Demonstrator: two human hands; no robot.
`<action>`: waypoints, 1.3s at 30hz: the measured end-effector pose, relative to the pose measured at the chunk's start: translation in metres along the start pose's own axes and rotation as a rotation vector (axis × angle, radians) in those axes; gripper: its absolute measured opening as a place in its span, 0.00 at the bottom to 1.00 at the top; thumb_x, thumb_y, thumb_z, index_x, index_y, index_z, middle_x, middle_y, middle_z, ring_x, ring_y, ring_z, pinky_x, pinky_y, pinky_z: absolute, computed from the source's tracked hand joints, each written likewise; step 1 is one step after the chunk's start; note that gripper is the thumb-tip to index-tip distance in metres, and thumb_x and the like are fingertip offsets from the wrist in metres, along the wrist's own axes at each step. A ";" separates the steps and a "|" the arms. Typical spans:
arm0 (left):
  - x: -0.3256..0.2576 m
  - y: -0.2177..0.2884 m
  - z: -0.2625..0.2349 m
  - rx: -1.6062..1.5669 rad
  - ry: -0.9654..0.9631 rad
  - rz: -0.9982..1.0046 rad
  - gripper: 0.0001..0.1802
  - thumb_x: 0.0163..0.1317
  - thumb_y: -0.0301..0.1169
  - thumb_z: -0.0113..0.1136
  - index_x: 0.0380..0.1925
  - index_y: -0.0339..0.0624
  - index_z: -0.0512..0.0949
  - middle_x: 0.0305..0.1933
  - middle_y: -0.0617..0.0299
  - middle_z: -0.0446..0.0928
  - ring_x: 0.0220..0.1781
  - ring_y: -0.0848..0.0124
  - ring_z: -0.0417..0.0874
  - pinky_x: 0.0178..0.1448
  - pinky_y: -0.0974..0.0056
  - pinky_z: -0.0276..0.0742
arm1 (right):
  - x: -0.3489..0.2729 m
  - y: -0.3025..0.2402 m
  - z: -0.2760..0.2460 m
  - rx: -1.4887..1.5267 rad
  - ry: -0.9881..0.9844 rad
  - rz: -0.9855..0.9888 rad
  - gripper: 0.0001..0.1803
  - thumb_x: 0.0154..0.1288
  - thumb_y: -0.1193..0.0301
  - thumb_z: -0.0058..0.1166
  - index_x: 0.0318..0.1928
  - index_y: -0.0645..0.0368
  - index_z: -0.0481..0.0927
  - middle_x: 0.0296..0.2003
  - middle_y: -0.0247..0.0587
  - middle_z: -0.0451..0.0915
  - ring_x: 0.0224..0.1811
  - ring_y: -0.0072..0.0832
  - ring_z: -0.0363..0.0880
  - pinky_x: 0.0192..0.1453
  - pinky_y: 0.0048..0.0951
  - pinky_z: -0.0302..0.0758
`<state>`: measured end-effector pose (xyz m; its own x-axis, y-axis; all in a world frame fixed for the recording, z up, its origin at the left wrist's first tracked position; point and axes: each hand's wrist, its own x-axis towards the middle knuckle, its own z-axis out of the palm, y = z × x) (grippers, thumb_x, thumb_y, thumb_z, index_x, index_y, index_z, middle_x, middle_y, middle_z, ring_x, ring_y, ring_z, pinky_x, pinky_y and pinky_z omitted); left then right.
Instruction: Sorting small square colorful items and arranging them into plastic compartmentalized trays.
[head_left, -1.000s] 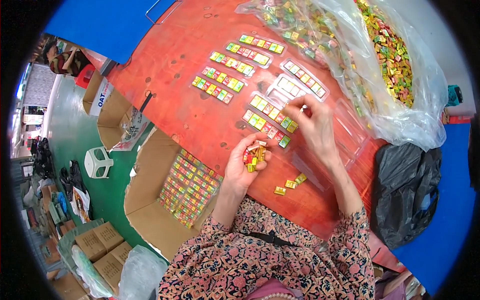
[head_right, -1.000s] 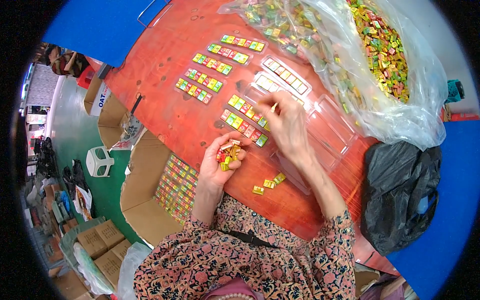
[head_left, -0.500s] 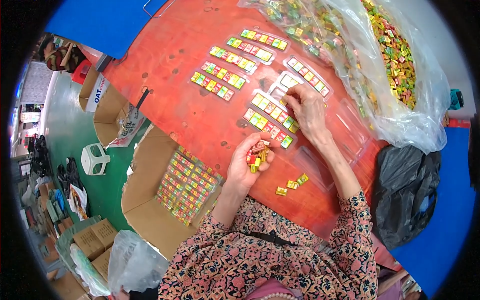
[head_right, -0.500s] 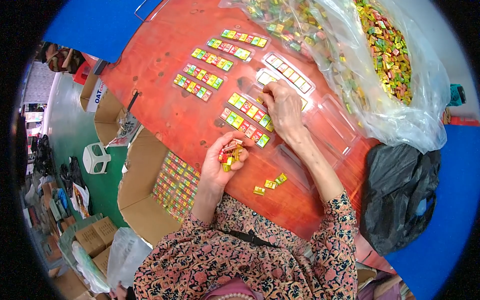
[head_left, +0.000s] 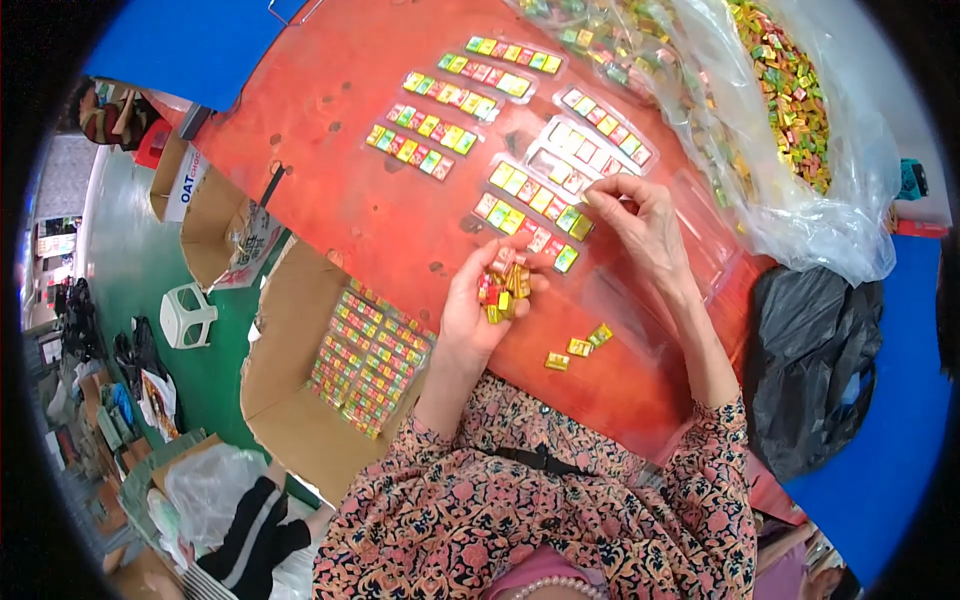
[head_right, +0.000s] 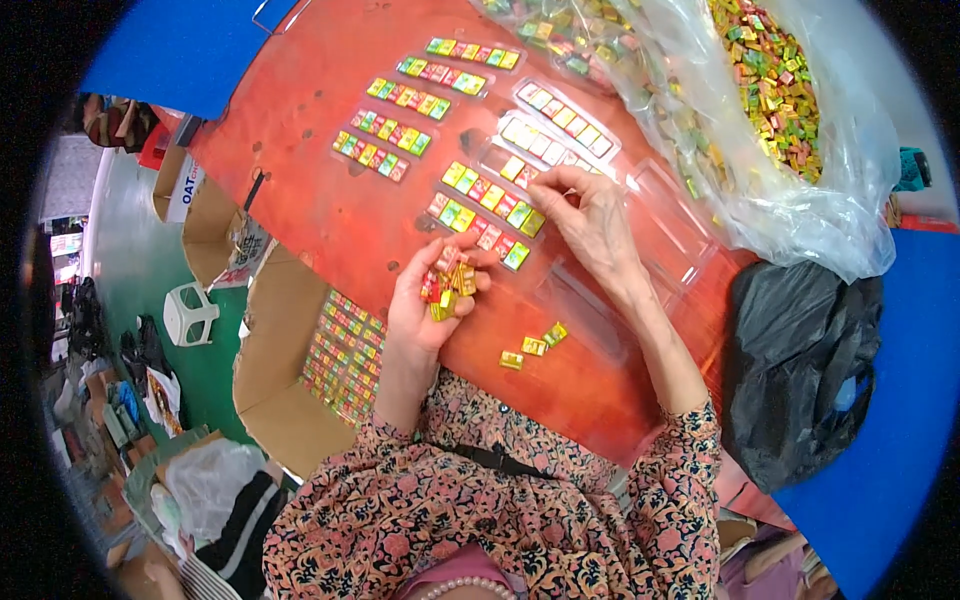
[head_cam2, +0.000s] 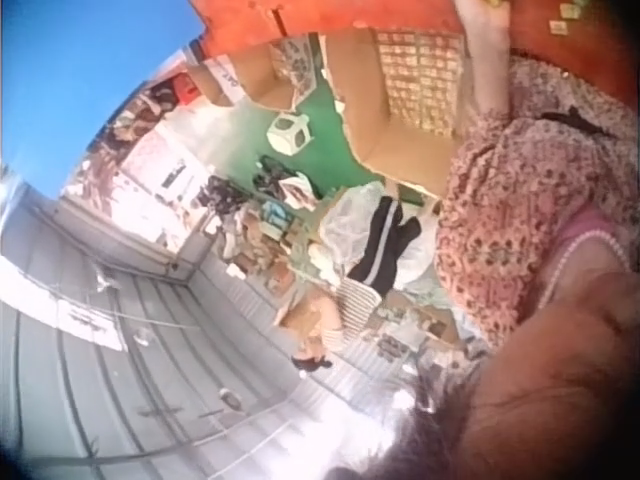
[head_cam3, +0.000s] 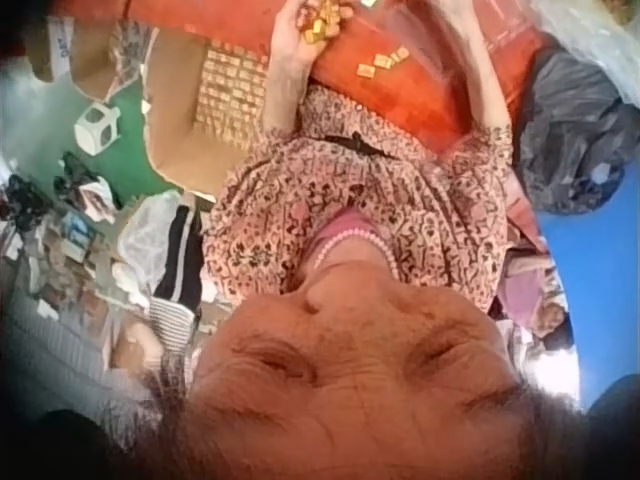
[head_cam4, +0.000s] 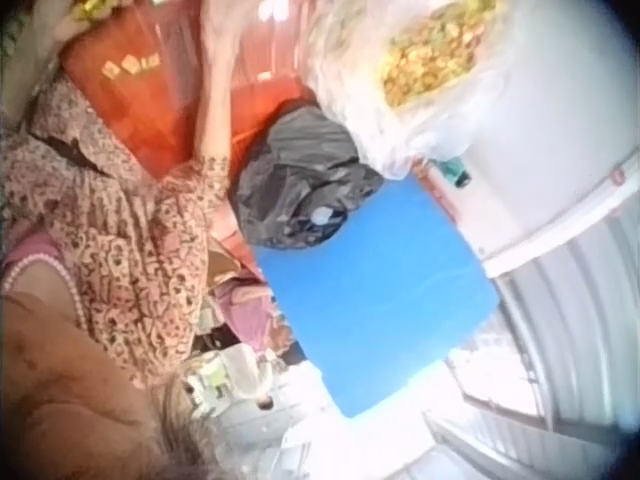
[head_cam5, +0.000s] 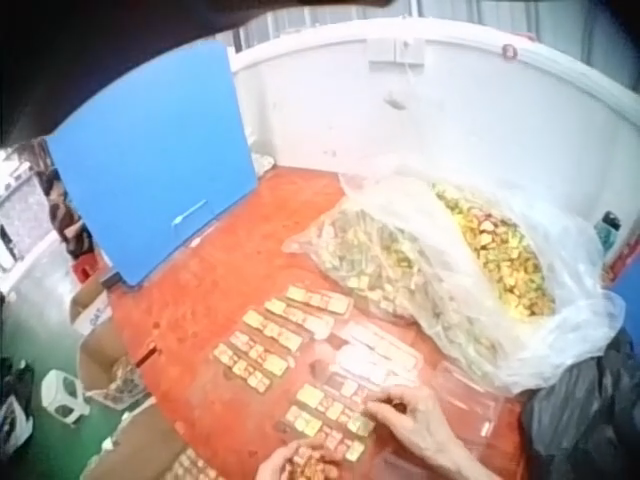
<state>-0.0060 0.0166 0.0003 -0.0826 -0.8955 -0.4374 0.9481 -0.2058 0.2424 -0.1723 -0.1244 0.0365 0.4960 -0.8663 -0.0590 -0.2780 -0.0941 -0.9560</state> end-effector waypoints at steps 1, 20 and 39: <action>0.001 0.002 0.000 -0.032 -0.055 -0.018 0.23 0.68 0.41 0.39 0.52 0.34 0.68 0.46 0.44 0.76 0.39 0.60 0.82 0.26 0.67 0.79 | -0.008 -0.007 0.004 0.025 -0.050 0.047 0.08 0.60 0.73 0.55 0.33 0.67 0.79 0.26 0.29 0.77 0.28 0.14 0.72 0.34 0.20 0.70; -0.006 0.004 0.000 -0.144 0.046 0.029 0.20 0.67 0.36 0.40 0.50 0.33 0.70 0.54 0.40 0.71 0.59 0.45 0.70 0.62 0.47 0.67 | -0.063 -0.028 0.067 -0.562 -0.206 -0.564 0.09 0.55 0.72 0.55 0.37 0.59 0.73 0.35 0.39 0.69 0.28 0.35 0.78 0.23 0.32 0.76; -0.006 0.008 0.003 -0.151 -0.002 -0.186 0.17 0.66 0.35 0.46 0.50 0.38 0.71 0.44 0.47 0.75 0.28 0.68 0.72 0.14 0.78 0.60 | -0.034 -0.021 -0.006 0.112 0.001 0.110 0.11 0.53 0.73 0.61 0.36 0.65 0.77 0.28 0.33 0.77 0.28 0.14 0.71 0.33 0.19 0.69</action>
<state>0.0008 0.0189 0.0077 -0.2607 -0.8487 -0.4602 0.9516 -0.3062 0.0256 -0.1880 -0.0959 0.0598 0.4668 -0.8688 -0.1650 -0.2373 0.0567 -0.9698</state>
